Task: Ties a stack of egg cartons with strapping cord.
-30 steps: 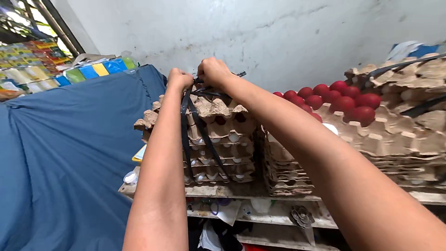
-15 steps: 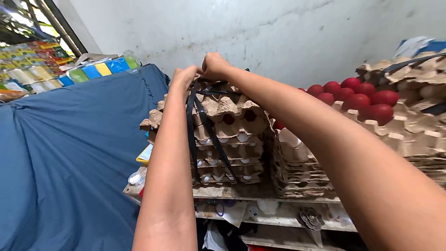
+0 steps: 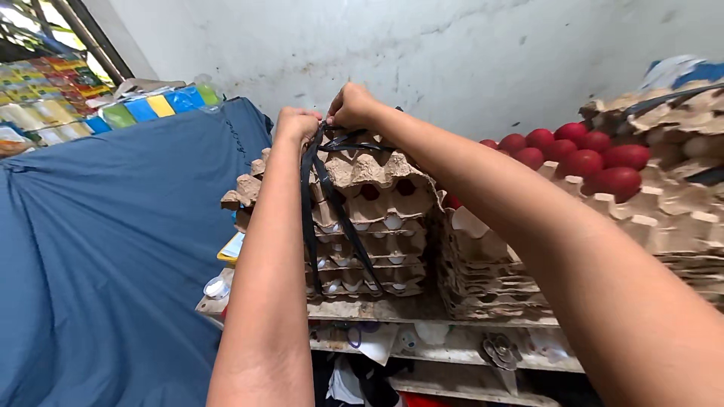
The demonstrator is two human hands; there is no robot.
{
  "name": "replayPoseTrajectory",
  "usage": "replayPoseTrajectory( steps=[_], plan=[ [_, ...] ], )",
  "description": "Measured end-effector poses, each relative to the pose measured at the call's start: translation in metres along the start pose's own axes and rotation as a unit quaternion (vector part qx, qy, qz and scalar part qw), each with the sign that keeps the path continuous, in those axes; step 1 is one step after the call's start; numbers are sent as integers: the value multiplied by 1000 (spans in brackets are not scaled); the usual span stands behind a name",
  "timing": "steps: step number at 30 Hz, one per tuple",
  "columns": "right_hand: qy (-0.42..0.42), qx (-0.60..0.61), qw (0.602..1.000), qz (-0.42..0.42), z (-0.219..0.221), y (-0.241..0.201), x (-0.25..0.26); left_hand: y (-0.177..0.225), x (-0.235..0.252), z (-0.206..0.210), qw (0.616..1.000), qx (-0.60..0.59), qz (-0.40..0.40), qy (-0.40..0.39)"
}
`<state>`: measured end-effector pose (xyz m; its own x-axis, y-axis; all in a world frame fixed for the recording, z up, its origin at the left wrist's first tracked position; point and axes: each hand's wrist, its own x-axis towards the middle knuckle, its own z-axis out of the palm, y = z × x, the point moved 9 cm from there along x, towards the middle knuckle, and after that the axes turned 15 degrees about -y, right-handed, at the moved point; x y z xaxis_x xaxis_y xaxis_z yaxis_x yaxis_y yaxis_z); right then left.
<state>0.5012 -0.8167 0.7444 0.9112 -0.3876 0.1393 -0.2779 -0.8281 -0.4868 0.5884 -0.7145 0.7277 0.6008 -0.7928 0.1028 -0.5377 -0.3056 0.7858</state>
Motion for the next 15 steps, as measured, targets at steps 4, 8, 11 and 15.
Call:
replayPoseTrajectory(
  steps=[4, 8, 11, 15],
  plan=[
    [-12, 72, 997, -24, 4, 6, 6, 1, 0, -2, 1000, 4, 3, 7],
    [-10, 178, 984, -27, 6, 17, 10, 5, 0, -3, 999, 33, 25, 6],
    [-1, 183, 983, 16, 5, 21, 10, 7, -2, 0, 999, 36, 33, 0],
    [-17, 137, 990, 8, 8, 16, 15, 5, -3, -4, 997, 79, -6, 22]
  ],
)
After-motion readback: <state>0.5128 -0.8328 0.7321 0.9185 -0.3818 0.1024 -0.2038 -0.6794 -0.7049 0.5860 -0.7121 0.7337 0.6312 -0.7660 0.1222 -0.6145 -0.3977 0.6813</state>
